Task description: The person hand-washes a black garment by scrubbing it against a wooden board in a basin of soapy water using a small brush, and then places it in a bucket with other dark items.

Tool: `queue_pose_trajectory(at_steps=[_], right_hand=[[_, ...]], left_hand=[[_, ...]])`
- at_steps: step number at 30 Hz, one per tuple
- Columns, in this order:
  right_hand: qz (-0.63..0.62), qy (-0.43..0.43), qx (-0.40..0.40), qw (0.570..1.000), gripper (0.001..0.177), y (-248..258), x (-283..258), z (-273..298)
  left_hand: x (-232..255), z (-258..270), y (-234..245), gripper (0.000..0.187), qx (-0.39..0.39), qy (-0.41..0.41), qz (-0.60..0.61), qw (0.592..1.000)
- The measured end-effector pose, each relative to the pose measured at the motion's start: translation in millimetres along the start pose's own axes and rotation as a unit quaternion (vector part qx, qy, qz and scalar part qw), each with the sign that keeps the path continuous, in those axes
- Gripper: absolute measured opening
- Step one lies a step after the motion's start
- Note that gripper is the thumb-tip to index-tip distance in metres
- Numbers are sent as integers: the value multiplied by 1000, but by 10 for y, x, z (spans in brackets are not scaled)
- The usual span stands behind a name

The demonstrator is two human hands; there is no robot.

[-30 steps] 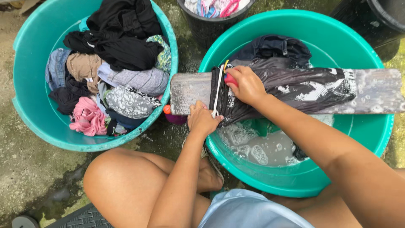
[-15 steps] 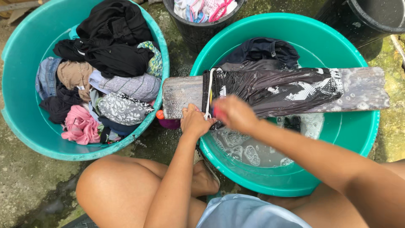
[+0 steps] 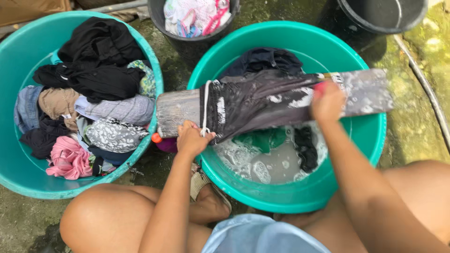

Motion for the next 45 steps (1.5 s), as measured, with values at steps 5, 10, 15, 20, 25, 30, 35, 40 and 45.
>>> queue_pose_trajectory(at_steps=[5, 10, 15, 20, 25, 30, 35, 40, 45], right_hand=[[-27, 43, -12, 999, 9, -471, -662, 383], [-234, 273, -95, 928, 23, -406, -1752, 970], [12, 26, 51, 998, 15, -88, 294, 49], [-162, -276, -153, 935, 67, 72, 1281, -258], [-320, -340, -228, 854, 78, 76, 1444, -63], [31, -119, -45, 991, 98, 44, 985, 9], [-46, -14, -104, 993, 79, -53, -325, 223], [85, 80, -196, 974, 97, -188, -1202, 428], [-27, 244, -127, 961, 84, -430, -2127, 861]], left_hand=[[97, 3, -2, 41, -8, 11, -19, 1000], [276, 113, 34, 62, 21, 32, -90, 995], [534, 198, 144, 59, 7, 6, -129, 992], [760, -170, -58, 40, 1, -86, 342, 936], [644, -588, 5, 35, 165, -135, 566, 796], [137, -503, -203, 41, 201, 2, 239, 950], [-7, -629, -219, 65, 190, -20, 394, 899], [-577, -599, 361, 62, 180, 41, 170, 968], [-1089, -312, 785, 42, 158, 61, 41, 985]])
Point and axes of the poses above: each hand's wrist, its own z-axis away from the middle knuckle, its own y-axis out of the back of the hand, x = y × z, the point moved 1 cm from there along -z, towards the middle knuckle, and after that the axes turned 3 degrees about -x, right-handed, at the moved point
